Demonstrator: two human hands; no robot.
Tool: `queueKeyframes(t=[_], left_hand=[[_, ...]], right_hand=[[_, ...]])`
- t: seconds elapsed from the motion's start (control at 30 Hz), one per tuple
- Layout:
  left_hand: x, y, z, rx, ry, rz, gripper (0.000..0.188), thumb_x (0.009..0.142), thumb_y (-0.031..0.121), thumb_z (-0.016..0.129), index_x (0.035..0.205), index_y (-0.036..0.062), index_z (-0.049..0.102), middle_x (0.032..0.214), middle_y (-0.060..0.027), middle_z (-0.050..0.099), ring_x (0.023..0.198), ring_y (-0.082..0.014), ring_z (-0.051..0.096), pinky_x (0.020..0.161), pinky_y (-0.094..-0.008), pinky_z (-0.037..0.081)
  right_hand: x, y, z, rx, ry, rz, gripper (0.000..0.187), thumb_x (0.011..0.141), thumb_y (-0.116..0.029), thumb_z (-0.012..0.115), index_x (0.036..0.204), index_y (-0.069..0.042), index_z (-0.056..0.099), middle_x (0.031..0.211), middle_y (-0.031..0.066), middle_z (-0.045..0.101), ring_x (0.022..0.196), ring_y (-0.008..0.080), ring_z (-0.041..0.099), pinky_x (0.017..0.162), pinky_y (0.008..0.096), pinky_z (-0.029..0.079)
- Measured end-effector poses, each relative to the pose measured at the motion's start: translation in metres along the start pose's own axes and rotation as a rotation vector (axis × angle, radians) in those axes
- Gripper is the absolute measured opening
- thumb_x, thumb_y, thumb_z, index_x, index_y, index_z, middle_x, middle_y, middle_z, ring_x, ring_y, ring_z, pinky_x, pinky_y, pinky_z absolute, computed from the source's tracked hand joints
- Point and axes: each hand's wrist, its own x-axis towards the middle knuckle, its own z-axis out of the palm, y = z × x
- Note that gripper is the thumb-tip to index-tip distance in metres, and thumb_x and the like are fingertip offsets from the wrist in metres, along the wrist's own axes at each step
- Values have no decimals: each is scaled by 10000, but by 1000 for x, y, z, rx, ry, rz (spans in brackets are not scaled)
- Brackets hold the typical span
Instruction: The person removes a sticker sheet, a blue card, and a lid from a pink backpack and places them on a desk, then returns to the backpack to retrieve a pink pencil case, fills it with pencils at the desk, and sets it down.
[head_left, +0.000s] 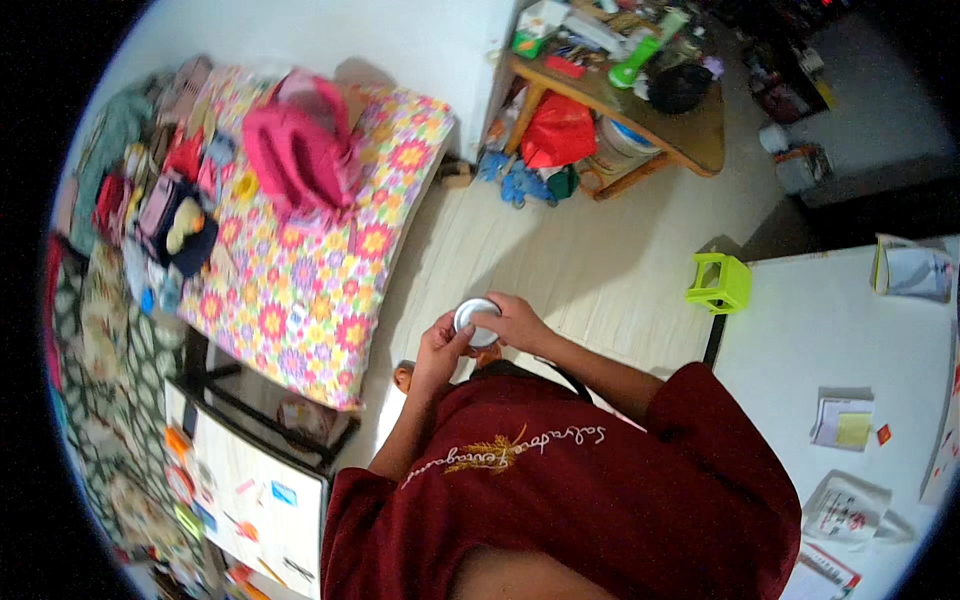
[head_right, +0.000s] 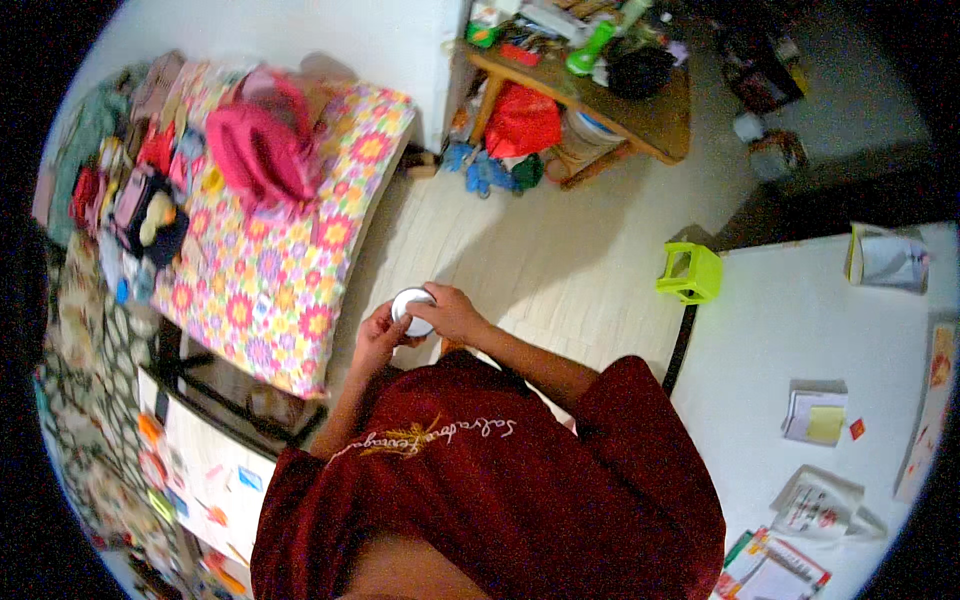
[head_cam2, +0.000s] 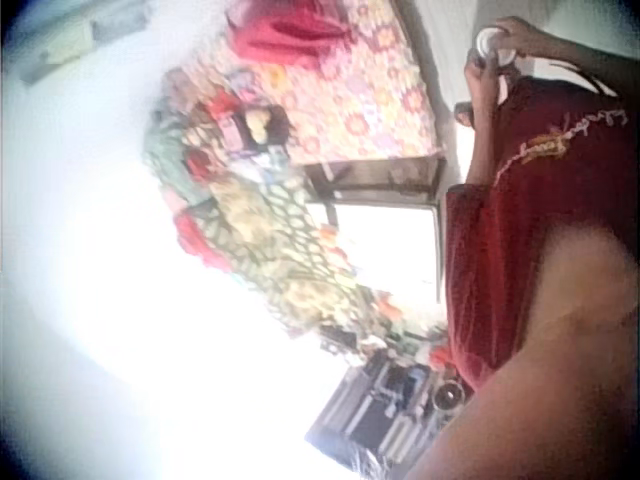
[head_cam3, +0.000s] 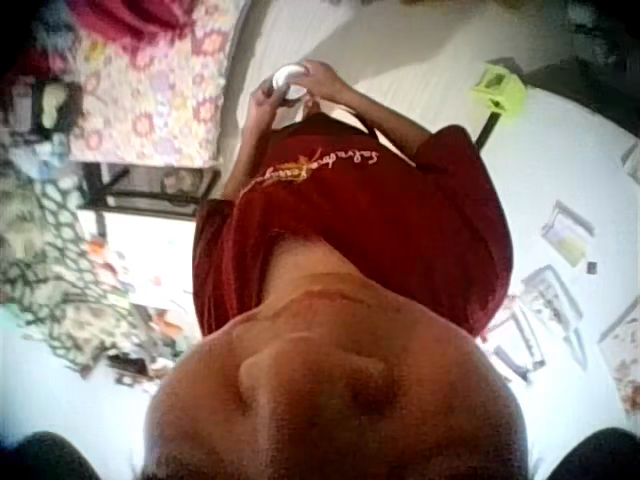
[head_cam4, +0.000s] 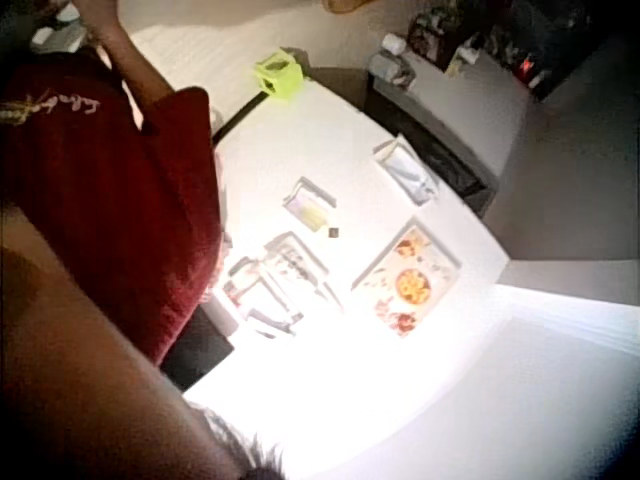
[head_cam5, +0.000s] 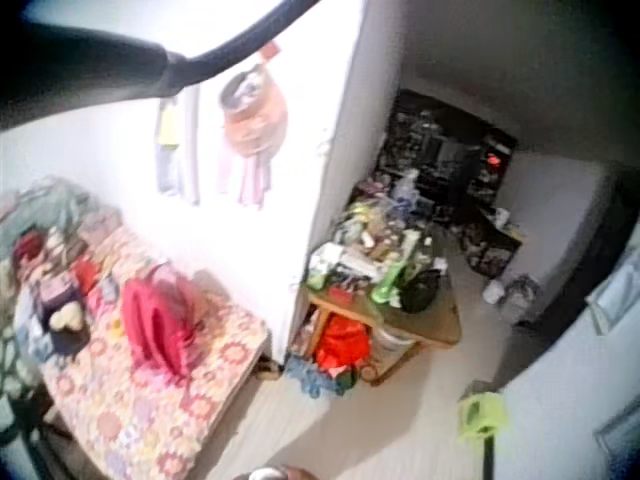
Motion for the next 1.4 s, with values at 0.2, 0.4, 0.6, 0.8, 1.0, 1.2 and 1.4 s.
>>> queueKeyframes(t=[0.2,0.4,0.6,0.8,1.0,1.2,1.4], left_hand=[[57,18,30,167,-27,-21,402,905,113,489,1277,-5,389,918,-92,596,638,-117,597,545,-222,504],[115,33,6,274,-186,-220,372,910,142,455,1263,24,430,936,-77,587,609,-102,581,536,-228,501],[171,80,-1,236,-410,-291,437,885,109,494,1303,43,383,840,-38,597,585,-95,572,536,-218,489],[220,97,16,658,-632,-307,460,884,116,486,1321,64,350,857,-99,607,634,-155,587,597,-277,480],[255,75,53,954,-591,89,468,886,156,491,1310,35,335,975,-280,581,886,-375,604,730,-387,473],[305,98,84,893,-524,-24,471,866,159,520,1298,39,377,939,-217,599,886,-284,604,766,-334,457],[354,132,134,612,-408,-227,529,805,29,537,1311,32,380,1023,-53,571,759,-124,535,668,-256,443]], right_hand=[[5,16,-34,110,240,-16,384,831,-246,596,1110,2,505,936,131,607,833,199,609,719,304,497],[38,0,-59,105,177,3,393,805,-175,589,1165,-55,486,1056,123,581,967,217,573,824,325,459],[71,-12,-78,100,310,-28,389,801,-146,577,1167,-51,488,1046,127,586,967,227,574,826,338,459],[68,-32,-102,227,362,240,409,807,-152,572,1193,-65,469,1047,125,580,923,225,591,775,321,475],[74,11,-139,314,449,157,443,826,-117,561,1242,-82,414,1045,118,550,772,162,581,574,262,503],[108,10,-208,179,340,64,402,859,-181,554,1219,-41,444,1064,120,557,887,179,571,642,277,489],[135,17,-293,432,96,16,435,852,-154,531,1250,-27,407,1005,92,564,751,135,569,607,244,470]])
